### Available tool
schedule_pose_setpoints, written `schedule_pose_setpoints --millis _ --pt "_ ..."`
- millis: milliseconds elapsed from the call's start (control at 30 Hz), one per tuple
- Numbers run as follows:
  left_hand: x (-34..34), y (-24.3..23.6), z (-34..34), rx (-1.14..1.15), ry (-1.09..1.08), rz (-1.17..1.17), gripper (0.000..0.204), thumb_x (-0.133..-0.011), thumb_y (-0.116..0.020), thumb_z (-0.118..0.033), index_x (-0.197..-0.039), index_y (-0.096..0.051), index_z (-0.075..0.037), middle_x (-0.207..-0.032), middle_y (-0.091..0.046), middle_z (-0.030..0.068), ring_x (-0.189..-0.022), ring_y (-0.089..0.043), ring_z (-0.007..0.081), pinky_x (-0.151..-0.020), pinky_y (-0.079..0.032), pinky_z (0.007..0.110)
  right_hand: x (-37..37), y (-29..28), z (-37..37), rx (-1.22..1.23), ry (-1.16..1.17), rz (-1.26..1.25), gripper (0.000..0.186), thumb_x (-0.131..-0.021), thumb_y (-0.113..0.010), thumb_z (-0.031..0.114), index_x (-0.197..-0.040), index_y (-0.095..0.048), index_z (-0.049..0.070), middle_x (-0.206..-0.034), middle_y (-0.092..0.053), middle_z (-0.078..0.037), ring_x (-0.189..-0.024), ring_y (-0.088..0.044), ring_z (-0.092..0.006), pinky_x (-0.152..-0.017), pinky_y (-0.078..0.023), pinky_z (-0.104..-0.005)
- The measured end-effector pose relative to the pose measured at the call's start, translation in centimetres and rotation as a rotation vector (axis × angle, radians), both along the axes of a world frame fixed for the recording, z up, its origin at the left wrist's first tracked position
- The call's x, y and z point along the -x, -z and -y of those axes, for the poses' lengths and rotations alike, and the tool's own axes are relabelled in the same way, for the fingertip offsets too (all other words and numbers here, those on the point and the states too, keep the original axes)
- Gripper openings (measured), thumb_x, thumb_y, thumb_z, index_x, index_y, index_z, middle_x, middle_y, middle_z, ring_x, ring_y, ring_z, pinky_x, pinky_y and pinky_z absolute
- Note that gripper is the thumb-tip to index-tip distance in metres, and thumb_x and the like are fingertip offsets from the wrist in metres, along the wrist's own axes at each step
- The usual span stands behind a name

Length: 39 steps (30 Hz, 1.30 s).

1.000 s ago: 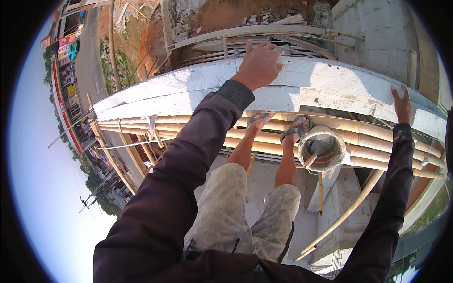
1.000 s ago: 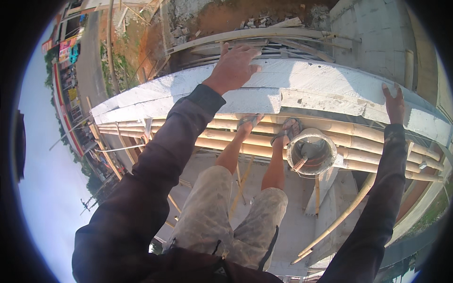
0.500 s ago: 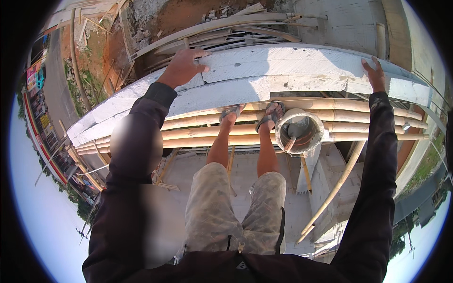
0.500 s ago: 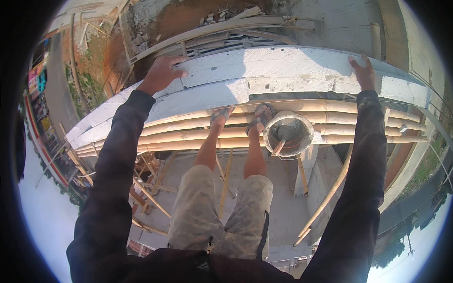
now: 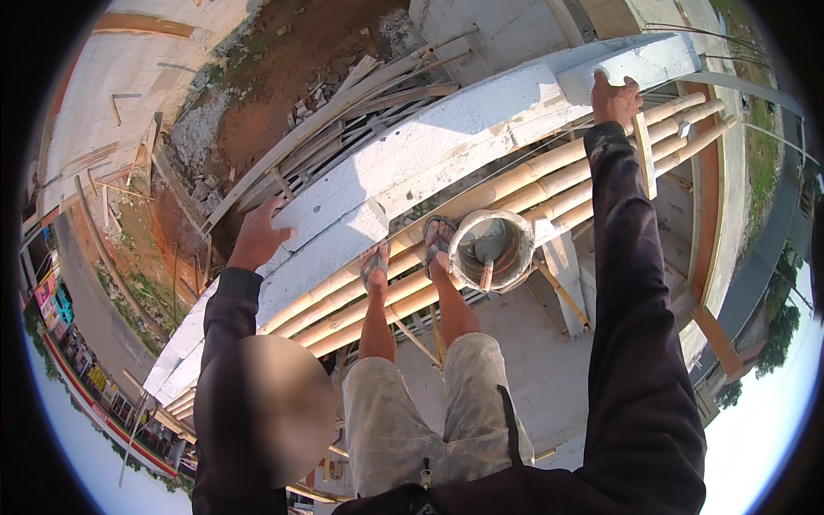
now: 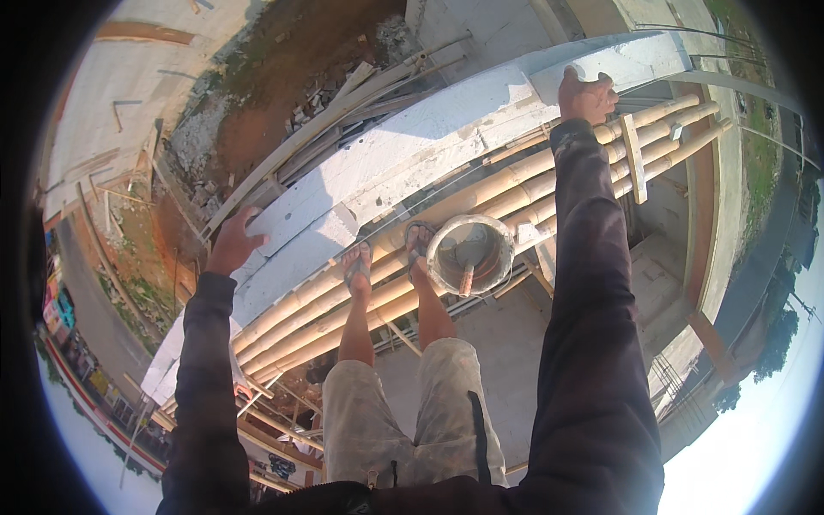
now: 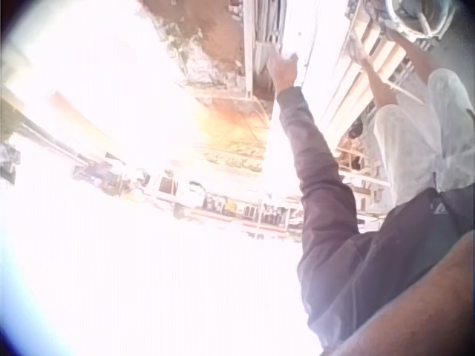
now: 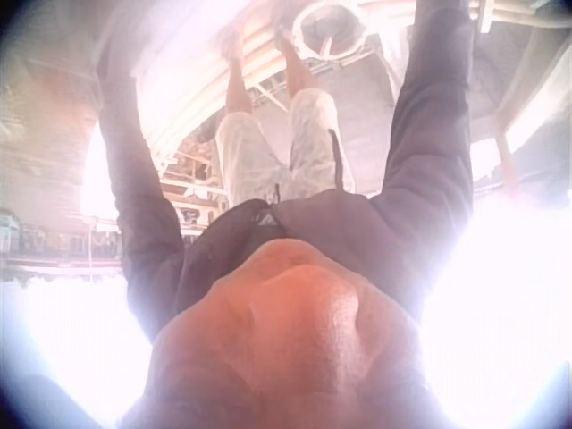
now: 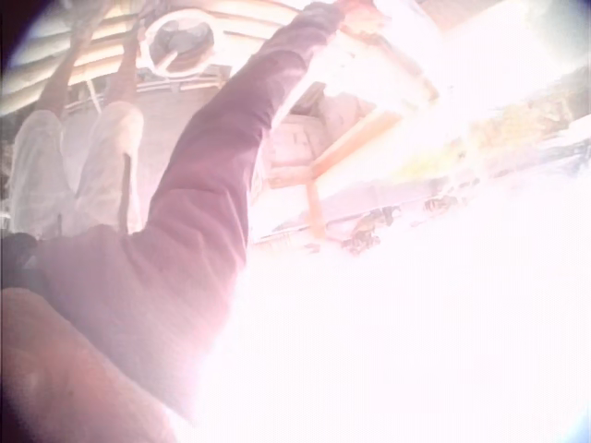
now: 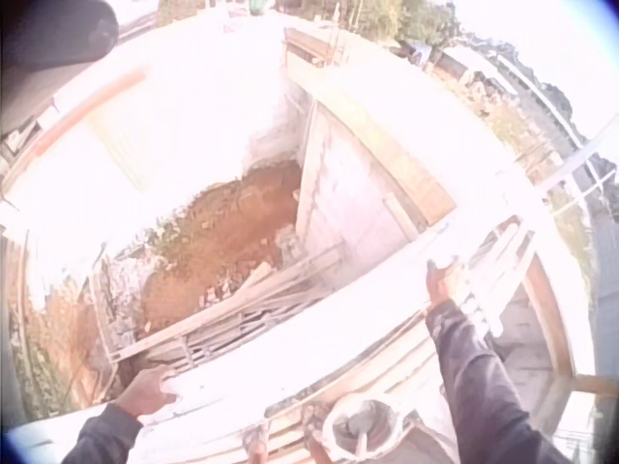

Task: The person places white blocks onto a bamboo scaffold, applies cement with a trowel to the joints, and saws a block to size before setting it in place. The work continues with additional blocks being aligned and cemented along the scaffold.

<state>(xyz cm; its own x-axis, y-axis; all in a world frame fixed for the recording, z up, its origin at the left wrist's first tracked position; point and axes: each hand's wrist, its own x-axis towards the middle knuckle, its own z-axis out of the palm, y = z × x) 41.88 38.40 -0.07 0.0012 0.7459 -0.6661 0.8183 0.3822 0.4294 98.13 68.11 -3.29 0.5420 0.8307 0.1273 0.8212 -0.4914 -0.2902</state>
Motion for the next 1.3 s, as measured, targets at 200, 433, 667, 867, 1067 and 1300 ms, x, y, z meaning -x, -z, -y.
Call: schedule_pose_setpoints --millis 200,433,667,867,1067,1300 --pt "-4.6 0.0 -0.8 -0.149 0.044 -0.063 0.068 -0.078 -0.079 -0.016 -0.137 -0.051 0.002 -0.137 -0.057 0.0244 -0.128 -0.052 0.0416 -0.109 -0.04 0.045 -1.0 2.6 -4.4 0.227 0.218 -0.214 0.097 -0.069 -0.079 0.054 -0.137 -0.042 -0.005 -0.136 -0.045 -0.031 -0.125 -0.052 -0.0464 -0.1 -0.049 -0.054" --pt "-5.9 0.1 -0.9 -0.169 0.029 -0.092 0.072 -0.077 -0.08 -0.014 -0.139 -0.05 0.003 -0.137 -0.057 0.0247 -0.128 -0.053 0.0415 -0.108 -0.042 0.046 0.3 2.2 -2.2 0.202 0.287 -0.226 0.086 -0.07 -0.078 0.044 -0.134 -0.044 -0.002 -0.134 -0.044 -0.03 -0.124 -0.052 -0.0467 -0.1 -0.05 -0.0533" --pt "-6.3 0.3 -0.7 -0.207 0.021 -0.117 0.071 -0.075 -0.081 -0.014 -0.137 -0.052 0.004 -0.135 -0.059 0.0236 -0.125 -0.056 0.0412 -0.107 -0.044 0.045 0.2 1.4 -0.6 0.199 0.315 -0.221 0.081 -0.07 -0.08 0.044 -0.134 -0.05 0.004 -0.135 -0.043 -0.028 -0.126 -0.049 -0.0443 -0.101 -0.048 -0.0535" --pt "-6.5 0.2 -0.7 -0.185 0.032 -0.142 0.07 -0.076 -0.081 -0.014 -0.137 -0.053 0.004 -0.135 -0.06 0.0231 -0.125 -0.057 0.0397 -0.107 -0.044 0.045 0.4 1.7 1.5 0.162 0.261 -0.18 0.081 -0.068 -0.079 0.039 -0.134 -0.05 0.003 -0.135 -0.042 -0.029 -0.124 -0.05 -0.0453 -0.1 -0.048 -0.0545" --pt "-6.4 0.7 -1.0 -0.187 0.055 -0.157 0.068 -0.075 -0.082 -0.016 -0.134 -0.056 0.004 -0.132 -0.062 0.0224 -0.121 -0.059 0.0385 -0.102 -0.048 0.044 7.1 1.3 7.3 0.209 0.292 -0.264 0.083 -0.069 -0.077 0.038 -0.136 -0.044 0.002 -0.141 -0.036 -0.035 -0.125 -0.049 -0.0478 -0.099 -0.049 -0.0539" --pt "-5.9 1.3 -1.2 -0.208 0.127 -0.182 0.07 -0.075 -0.08 -0.029 -0.134 -0.058 0.002 -0.124 -0.066 0.023 -0.117 -0.06 0.0396 -0.102 -0.045 0.047 16.9 -0.7 15.4 0.272 0.341 -0.35 0.084 -0.071 -0.08 0.035 -0.137 -0.041 0.001 -0.133 -0.039 -0.031 -0.123 -0.049 -0.0475 -0.098 -0.049 -0.0533"
